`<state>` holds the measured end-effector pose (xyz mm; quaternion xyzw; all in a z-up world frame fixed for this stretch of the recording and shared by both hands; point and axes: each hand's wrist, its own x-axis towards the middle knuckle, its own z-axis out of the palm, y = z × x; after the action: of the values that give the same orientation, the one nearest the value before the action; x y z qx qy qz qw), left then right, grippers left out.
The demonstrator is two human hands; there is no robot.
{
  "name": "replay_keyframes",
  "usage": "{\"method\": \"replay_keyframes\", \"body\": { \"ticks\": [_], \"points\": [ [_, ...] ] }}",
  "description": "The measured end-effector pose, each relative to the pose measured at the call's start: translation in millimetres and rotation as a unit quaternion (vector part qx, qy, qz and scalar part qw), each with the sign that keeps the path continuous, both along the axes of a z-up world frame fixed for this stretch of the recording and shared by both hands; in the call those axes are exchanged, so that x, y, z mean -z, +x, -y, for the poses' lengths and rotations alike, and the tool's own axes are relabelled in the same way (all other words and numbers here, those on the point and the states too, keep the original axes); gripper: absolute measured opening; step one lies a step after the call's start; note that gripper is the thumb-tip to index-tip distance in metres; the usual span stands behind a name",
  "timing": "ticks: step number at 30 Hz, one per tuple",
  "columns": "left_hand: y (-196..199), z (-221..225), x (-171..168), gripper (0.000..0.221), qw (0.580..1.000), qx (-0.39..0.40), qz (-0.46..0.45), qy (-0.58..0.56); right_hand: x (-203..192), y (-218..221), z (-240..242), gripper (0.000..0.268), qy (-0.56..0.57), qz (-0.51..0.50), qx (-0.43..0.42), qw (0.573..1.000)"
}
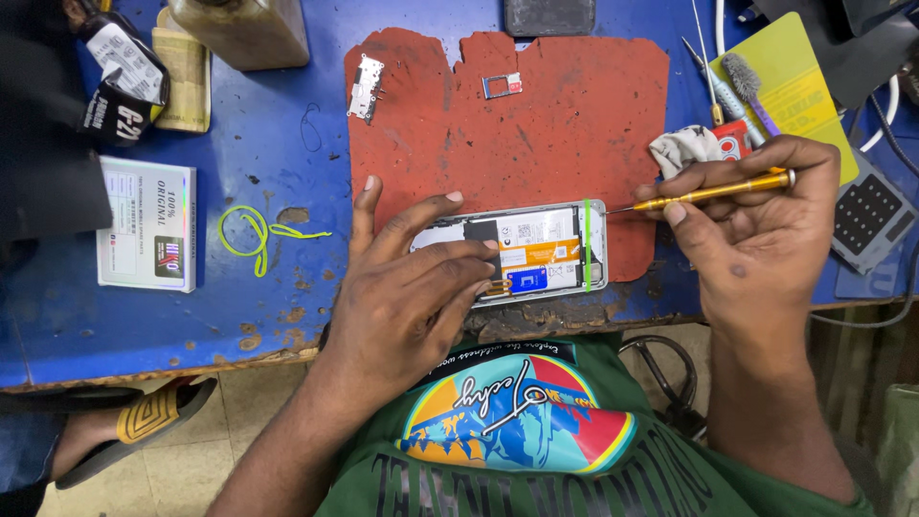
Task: The person unscrews several small components from the internal frame of a mobile phone using a screwdriver and then attaches a new screen to the assembly.
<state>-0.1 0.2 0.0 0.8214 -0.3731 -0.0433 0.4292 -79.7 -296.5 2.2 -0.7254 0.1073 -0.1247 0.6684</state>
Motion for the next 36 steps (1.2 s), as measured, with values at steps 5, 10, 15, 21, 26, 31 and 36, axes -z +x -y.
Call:
{"method": "replay_keyframes", "body": {
  "ticks": [5,10,15,21,26,31,36],
  "points": [
    [0.6,-0.4,0.3,0.015,1.000,0.002,-0.003,-0.002,4.2,-2.7,1.0,0.044,-0.013,0.009,-0.009,1.000],
    [0.0,-0.3,-0.1,0.015,1.000,0.001,-0.004,0.001,7.4,-6.0,2.9,0.044,-0.011,0.016,-0.006,1.000],
    [0.2,-0.1,0.0,0.015,1.000,0.001,-0.003,0.002,7.5,-5.7,3.8,0.045,-0.014,0.020,-0.003,1.000],
    [-0.1,-0.4,0.0,0.015,1.000,0.000,-0.002,0.003,-0.6,-6.1,-2.1,0.045,-0.049,0.006,-0.003,0.999],
    [-0.5,0.5,-0.6,0.015,1.000,-0.001,-0.003,0.002,-18.6,-2.3,-15.0,0.040,-0.182,0.037,-0.064,0.981],
    [-0.3,0.2,-0.6,0.015,1.000,-0.002,0.000,-0.001,-43.5,8.9,-22.5,0.039,-0.425,0.051,-0.111,0.897],
    [-0.4,-0.1,-1.5,0.014,1.000,-0.004,0.005,-0.003,-40.2,17.4,-24.2,0.046,-0.550,0.041,-0.113,0.826]
  ]
}}
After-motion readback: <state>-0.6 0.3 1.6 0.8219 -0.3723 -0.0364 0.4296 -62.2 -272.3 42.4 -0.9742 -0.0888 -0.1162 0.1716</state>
